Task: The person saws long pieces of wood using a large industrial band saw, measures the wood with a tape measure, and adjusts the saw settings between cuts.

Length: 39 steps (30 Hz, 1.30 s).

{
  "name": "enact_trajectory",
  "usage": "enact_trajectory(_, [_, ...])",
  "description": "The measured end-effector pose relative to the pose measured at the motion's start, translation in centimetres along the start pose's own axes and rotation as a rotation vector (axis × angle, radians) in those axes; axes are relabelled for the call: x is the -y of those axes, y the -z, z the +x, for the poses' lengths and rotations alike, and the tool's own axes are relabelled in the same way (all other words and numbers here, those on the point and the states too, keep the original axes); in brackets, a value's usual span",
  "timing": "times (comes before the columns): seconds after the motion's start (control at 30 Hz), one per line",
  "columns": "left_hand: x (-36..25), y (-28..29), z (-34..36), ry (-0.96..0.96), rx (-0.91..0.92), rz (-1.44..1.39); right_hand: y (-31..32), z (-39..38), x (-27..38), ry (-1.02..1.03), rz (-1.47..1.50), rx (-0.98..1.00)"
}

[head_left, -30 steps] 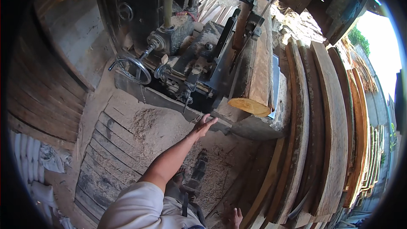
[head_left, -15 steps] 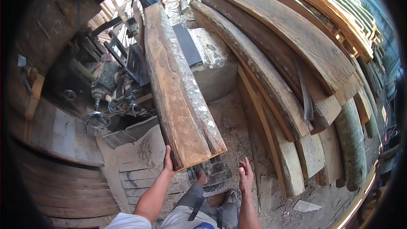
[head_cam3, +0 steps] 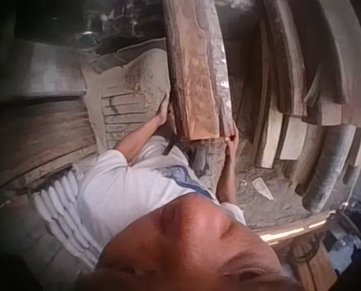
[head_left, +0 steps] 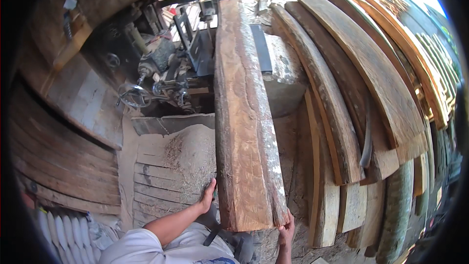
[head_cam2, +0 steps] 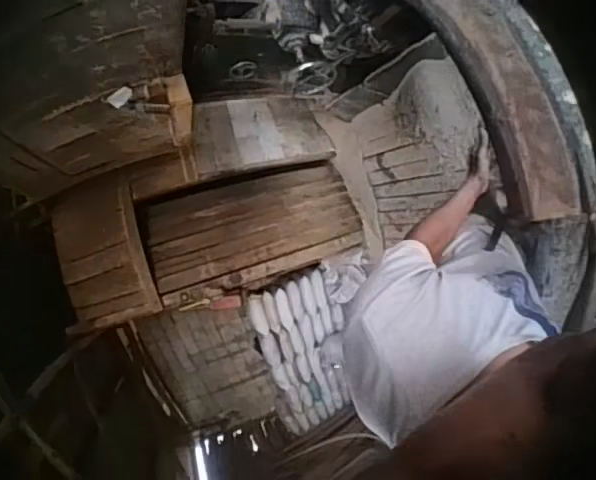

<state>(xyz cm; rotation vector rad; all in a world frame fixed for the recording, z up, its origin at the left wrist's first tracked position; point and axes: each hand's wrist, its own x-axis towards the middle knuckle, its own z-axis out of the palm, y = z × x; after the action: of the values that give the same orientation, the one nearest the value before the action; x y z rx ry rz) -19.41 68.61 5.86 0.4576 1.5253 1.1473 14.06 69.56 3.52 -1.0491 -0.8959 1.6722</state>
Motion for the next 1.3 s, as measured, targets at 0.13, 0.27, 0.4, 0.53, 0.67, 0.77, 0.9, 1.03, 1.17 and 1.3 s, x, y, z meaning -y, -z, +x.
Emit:
enact_trajectory(0.13, [-8.0, 2.0, 13.3, -0.259, 0.05, -0.304, 0.1, 2.7, 6.8, -0.187, 0.158, 0.257])
enact_trajectory(0.27, [-12.7, 3.0, 24.8, -0.216, -0.038, -0.334, 5.2, 8.8, 8.1, -0.094, -0.253, 0.04])
enact_trajectory(0.4, [-10.9, 9.5, 32.9, -0.259, -0.077, -0.123, -10.6, 15.2, 10.0, 0.257, -0.425, -0.302])
enact_trajectory(0.53, [-13.9, 21.0, 39.7, 0.16, -0.129, -1.139, -25.8, 18.7, 7.9, 0.269, -0.776, -0.146])
enact_trajectory(0.67, [-15.2, 30.2, 44.8, -0.061, 0.112, -1.649, -34.4, 20.9, 5.3, 0.144, -1.325, -0.066])
enact_trajectory(0.77, [-16.6, 30.9, 46.0, -0.004, -0.126, -1.51, -38.0, 21.0, 5.5, -0.034, -1.25, -0.223])
enact_trajectory(0.9, [-17.3, 30.6, 47.2, 0.033, -0.366, -1.469, -33.8, 20.4, 2.7, 0.17, -1.162, -0.178])
enact_trajectory(1.03, [-13.8, 31.6, 49.4, -0.734, -1.042, -0.39, -35.0, 21.4, 2.0, 0.046, -0.901, -0.4])
enact_trajectory(1.17, [-13.2, 38.1, 45.6, -1.219, -0.917, 1.021, -32.5, 18.5, -2.5, 0.545, -1.309, -0.427])
enact_trajectory(1.3, [-15.1, 36.9, 41.7, -0.689, -0.711, 0.424, -43.5, 22.7, -3.6, 0.177, -0.643, 0.157])
